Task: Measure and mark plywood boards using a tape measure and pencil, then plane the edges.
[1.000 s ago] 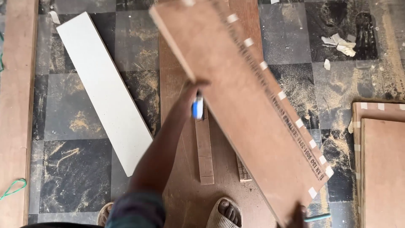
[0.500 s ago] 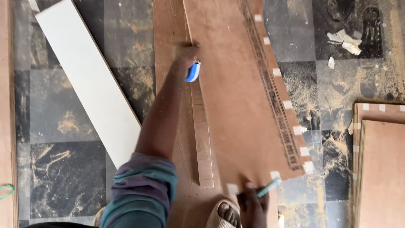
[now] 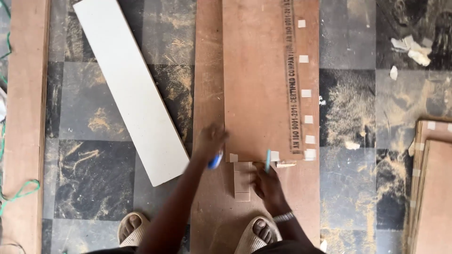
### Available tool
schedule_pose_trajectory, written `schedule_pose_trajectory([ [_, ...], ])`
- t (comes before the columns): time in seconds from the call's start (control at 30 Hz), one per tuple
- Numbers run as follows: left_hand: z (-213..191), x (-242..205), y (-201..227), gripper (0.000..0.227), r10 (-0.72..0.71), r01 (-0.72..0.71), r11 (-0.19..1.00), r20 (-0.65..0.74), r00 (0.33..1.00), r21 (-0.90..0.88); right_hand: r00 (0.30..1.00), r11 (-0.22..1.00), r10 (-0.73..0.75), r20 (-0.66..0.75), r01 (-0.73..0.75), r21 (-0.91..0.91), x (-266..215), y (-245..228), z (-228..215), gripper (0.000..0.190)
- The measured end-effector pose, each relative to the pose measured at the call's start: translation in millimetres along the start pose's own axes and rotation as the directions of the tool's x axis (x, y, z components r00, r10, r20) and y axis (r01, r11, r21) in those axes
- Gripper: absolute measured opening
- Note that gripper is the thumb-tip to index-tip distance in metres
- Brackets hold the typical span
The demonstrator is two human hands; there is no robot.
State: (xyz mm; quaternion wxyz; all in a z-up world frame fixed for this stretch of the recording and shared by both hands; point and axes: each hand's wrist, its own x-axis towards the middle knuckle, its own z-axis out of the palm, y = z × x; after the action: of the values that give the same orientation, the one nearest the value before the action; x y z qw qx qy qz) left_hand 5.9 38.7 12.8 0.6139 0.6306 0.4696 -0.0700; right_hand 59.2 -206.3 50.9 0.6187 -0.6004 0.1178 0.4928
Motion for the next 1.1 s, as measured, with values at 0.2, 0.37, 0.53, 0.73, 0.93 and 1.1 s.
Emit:
schedule_pose_trajectory([
  [0.2, 11.9, -56.6, 20.7, 0.063, 0.016, 0.034, 0.944, -0.147, 0.989, 0.328, 0.842, 0.763, -0.536, -0.061, 0.453, -0.461, -13.1, 17.7, -97.4, 0.03],
  [0.37, 31.0, -15.3, -17.8, 0.057, 0.005, 0.055, 0.932, -0.163, 0.987, 0.359, 0.654, 0.035, -0.752, 0.089, 0.174, -0.984, 22.7, 6.7, -85.0, 0.09],
  [0.53, 36.5, -16.4, -29.7, 0.058, -0.025, 0.084, 0.948, -0.191, 0.981, 0.306, 0.716, 0.267, -0.668, -0.205, -0.027, -0.963, 60.8, 38.8, -96.9, 0.078],
  [0.73, 44.3, -34.0, -20.3, 0.055, -0.077, 0.131, 0.958, -0.211, 0.975, 0.257, 0.726, 0.297, -0.656, -0.207, -0.004, -0.955, 58.8, 59.7, -88.2, 0.078],
  [0.93, 50.9, -29.6, -35.4, 0.051, -0.044, 0.109, 0.966, -0.264, 0.964, 0.236, 0.662, 0.248, -0.712, -0.232, -0.072, -0.966, 45.3, 35.8, -61.3, 0.095],
  [1.1, 57.7, -32.0, -39.7, 0.047, -0.067, 0.11, 0.986, -0.305, 0.95, 0.126, 0.659, 0.191, -0.724, -0.205, -0.095, -0.977, 55.7, 60.7, -75.0, 0.082],
])
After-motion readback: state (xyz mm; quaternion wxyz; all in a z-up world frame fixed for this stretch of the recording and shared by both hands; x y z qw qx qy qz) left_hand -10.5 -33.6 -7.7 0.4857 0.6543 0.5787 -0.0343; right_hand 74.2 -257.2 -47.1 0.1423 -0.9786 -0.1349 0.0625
